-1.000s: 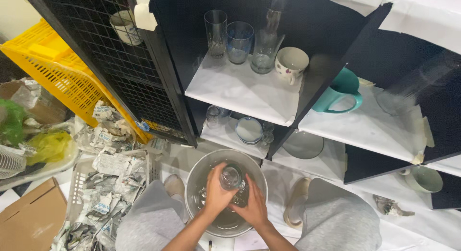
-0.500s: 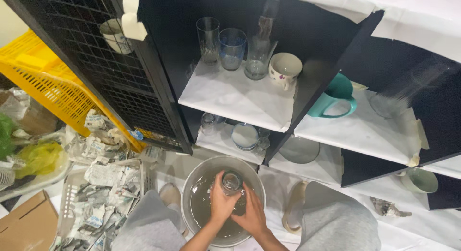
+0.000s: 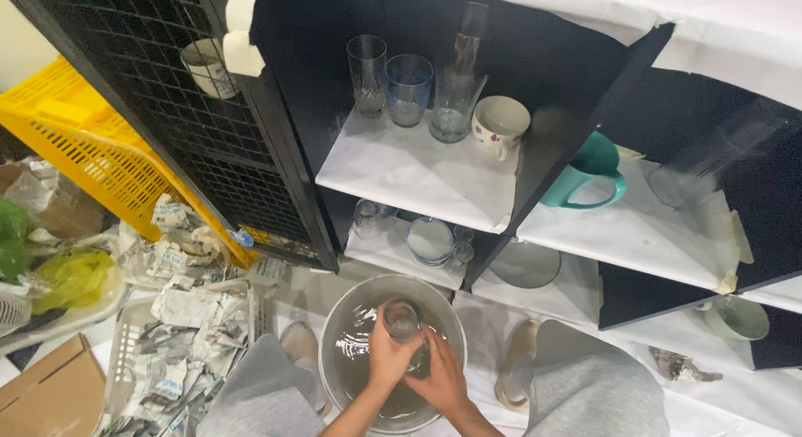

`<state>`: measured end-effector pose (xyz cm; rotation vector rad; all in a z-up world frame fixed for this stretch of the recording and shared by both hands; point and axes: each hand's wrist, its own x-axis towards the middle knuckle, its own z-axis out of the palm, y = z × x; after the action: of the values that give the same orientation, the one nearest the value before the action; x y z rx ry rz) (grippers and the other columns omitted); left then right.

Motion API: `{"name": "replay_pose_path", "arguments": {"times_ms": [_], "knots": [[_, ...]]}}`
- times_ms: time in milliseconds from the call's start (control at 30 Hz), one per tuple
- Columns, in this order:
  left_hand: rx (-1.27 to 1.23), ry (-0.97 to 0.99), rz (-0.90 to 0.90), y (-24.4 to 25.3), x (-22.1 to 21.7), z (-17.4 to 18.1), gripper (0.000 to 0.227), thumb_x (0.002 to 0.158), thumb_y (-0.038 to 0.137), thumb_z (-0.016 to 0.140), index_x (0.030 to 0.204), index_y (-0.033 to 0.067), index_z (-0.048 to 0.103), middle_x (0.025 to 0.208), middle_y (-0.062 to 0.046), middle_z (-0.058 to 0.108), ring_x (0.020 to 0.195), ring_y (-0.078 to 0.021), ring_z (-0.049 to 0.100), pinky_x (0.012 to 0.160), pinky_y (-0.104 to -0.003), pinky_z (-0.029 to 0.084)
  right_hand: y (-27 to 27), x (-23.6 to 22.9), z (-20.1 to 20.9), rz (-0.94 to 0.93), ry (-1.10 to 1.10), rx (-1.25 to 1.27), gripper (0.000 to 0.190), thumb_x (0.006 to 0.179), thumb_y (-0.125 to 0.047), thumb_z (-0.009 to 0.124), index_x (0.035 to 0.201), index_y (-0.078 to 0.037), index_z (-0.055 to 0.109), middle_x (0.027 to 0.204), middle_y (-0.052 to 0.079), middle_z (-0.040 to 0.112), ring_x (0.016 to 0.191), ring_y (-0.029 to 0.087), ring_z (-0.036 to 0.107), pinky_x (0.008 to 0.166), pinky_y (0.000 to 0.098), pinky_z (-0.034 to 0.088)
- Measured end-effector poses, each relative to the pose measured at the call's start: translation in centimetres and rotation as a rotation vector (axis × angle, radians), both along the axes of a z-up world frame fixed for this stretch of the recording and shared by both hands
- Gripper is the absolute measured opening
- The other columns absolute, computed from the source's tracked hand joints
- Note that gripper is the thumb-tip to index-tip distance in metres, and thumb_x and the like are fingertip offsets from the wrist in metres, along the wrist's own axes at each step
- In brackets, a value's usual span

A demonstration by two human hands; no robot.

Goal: The person washes various glassware and mugs by hand in a bucket of water. They scrub each item, rinse it, and place it on a nearby shelf to dry.

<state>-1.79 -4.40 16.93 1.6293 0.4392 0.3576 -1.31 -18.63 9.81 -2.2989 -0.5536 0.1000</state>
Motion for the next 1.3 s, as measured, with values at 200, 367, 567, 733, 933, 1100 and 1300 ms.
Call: {"name": "replay_pose_path", "arguments": {"times_ms": [200,367,567,733,933,1100,1300], "knots": [[-0.128,-0.005,0.029,0.2,0.2,0.0,0.063,0.064,0.005,0.083,0.121,0.002,0.058,0.102,-0.012,0.076,0.093,-0.0232,0.076,0.083,-0.036,0.059,0.0,0.2,-0.2,0.012,0.136,-0.046,0.106,0.065,-0.044,0.092,0.148,-0.007,0.038,0.147,0.014,0.051,0.135,0.034,0.048,0.112,0.0451,0.038],[0.348,-0.121,0.114,0.5,0.1,-0.2,0.079,0.056,0.004,0.089,0.127,-0.0011,0.056,0.112,-0.019,0.07,0.103,-0.0315,0.067,0.087,-0.04,0.052,0.2,-0.2,-0.3,0.008,0.067,-0.058,0.11,0.062,-0.044,0.095,0.146,-0.004,0.036,0.146,0.017,0.048,0.137,0.037,0.044,0.112,0.0477,0.035],[0.063,-0.011,0.013,0.6,0.3,1.3,0.068,0.065,0.007,0.084,0.127,0.0033,0.057,0.106,-0.012,0.075,0.1,-0.0261,0.075,0.087,-0.036,0.057,0.2,0.2,0.5,-0.01,0.079,-0.001,0.111,0.061,-0.041,0.095,0.149,-0.01,0.035,0.147,0.016,0.05,0.138,0.035,0.046,0.112,0.0468,0.037],[0.023,-0.014,0.088,0.9,0.6,2.6,0.068,0.065,0.008,0.088,0.125,0.0023,0.057,0.106,-0.014,0.074,0.097,-0.0272,0.074,0.087,-0.037,0.057,0.2,0.1,1.6,-0.004,0.07,0.04,0.115,0.061,-0.045,0.096,0.152,-0.01,0.033,0.147,0.015,0.052,0.137,0.035,0.048,0.11,0.0467,0.039],[0.046,0.028,0.038,1.2,0.4,2.7,0.066,0.063,0.002,0.084,0.124,0.0007,0.058,0.103,-0.015,0.075,0.095,-0.0274,0.074,0.083,-0.039,0.057,0.5,0.1,2.0,-0.042,0.144,-0.016,0.123,0.058,-0.047,0.097,0.155,-0.014,0.029,0.147,0.014,0.05,0.136,0.034,0.046,0.111,0.047,0.037],[-0.061,0.079,0.005,1.1,0.3,1.8,0.073,0.062,0.004,0.086,0.127,0.0037,0.054,0.101,-0.011,0.075,0.092,-0.0238,0.076,0.081,-0.036,0.059,0.2,0.0,1.4,-0.037,0.151,-0.037,0.118,0.061,-0.047,0.094,0.154,-0.014,0.029,0.146,0.012,0.052,0.137,0.032,0.048,0.112,0.0475,0.037],[-0.054,-0.025,0.031,0.9,0.0,1.5,0.058,0.069,0.005,0.085,0.121,0.0016,0.06,0.104,-0.014,0.076,0.096,-0.0265,0.075,0.085,-0.036,0.058,0.2,-0.4,1.3,-0.029,0.119,0.037,0.118,0.061,-0.046,0.095,0.154,-0.013,0.031,0.146,0.012,0.054,0.137,0.032,0.05,0.112,0.0465,0.039]]}}
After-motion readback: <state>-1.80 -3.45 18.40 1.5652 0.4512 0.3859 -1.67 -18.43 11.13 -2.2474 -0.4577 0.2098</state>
